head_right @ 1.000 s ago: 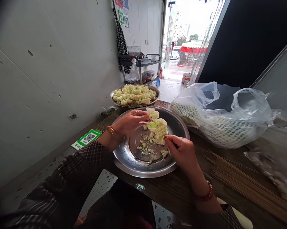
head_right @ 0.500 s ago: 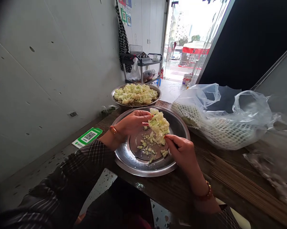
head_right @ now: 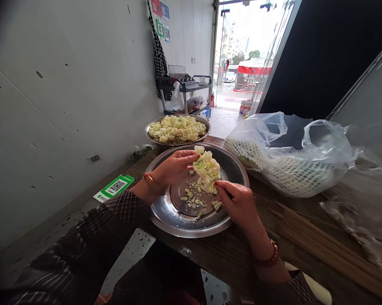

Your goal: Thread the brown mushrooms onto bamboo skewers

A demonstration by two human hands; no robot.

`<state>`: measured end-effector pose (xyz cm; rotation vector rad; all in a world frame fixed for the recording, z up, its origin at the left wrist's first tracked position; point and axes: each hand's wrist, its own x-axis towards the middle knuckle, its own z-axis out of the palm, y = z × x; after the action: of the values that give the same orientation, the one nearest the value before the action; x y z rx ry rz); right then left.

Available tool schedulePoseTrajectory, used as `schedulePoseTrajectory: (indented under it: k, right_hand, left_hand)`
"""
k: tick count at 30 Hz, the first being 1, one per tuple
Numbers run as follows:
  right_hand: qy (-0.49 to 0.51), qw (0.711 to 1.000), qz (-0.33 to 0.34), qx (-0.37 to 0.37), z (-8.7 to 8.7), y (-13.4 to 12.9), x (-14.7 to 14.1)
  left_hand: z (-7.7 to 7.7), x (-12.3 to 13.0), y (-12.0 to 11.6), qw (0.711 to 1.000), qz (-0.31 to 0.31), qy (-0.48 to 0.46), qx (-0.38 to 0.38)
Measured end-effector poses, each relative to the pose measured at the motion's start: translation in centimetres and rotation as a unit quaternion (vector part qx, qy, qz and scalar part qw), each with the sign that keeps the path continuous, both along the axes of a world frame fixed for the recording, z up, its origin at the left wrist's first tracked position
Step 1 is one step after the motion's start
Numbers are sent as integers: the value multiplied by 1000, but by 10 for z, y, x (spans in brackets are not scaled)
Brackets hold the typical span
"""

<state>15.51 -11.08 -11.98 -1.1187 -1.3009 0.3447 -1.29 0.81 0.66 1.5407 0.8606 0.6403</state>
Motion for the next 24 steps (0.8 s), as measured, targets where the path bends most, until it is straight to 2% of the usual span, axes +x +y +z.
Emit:
schedulePoseTrajectory:
  k: [4, 9, 14, 24]
  right_hand:
    - [4, 1000, 3, 10, -2, 1, 0]
    - [6, 1000, -1, 12, -2, 2, 1]
    - [11, 1000, 16, 9, -2, 2, 2]
    - [1, 1000, -6, -3, 0, 0, 0]
  left_hand:
    - [-1, 2, -2, 999, -9, -25, -35]
    - [-4, 3, -4, 998, 18, -43, -30]
    - [-5, 2, -3, 998, 17, -53, -31]
    - [-2, -2, 4, 1000, 0, 19, -1]
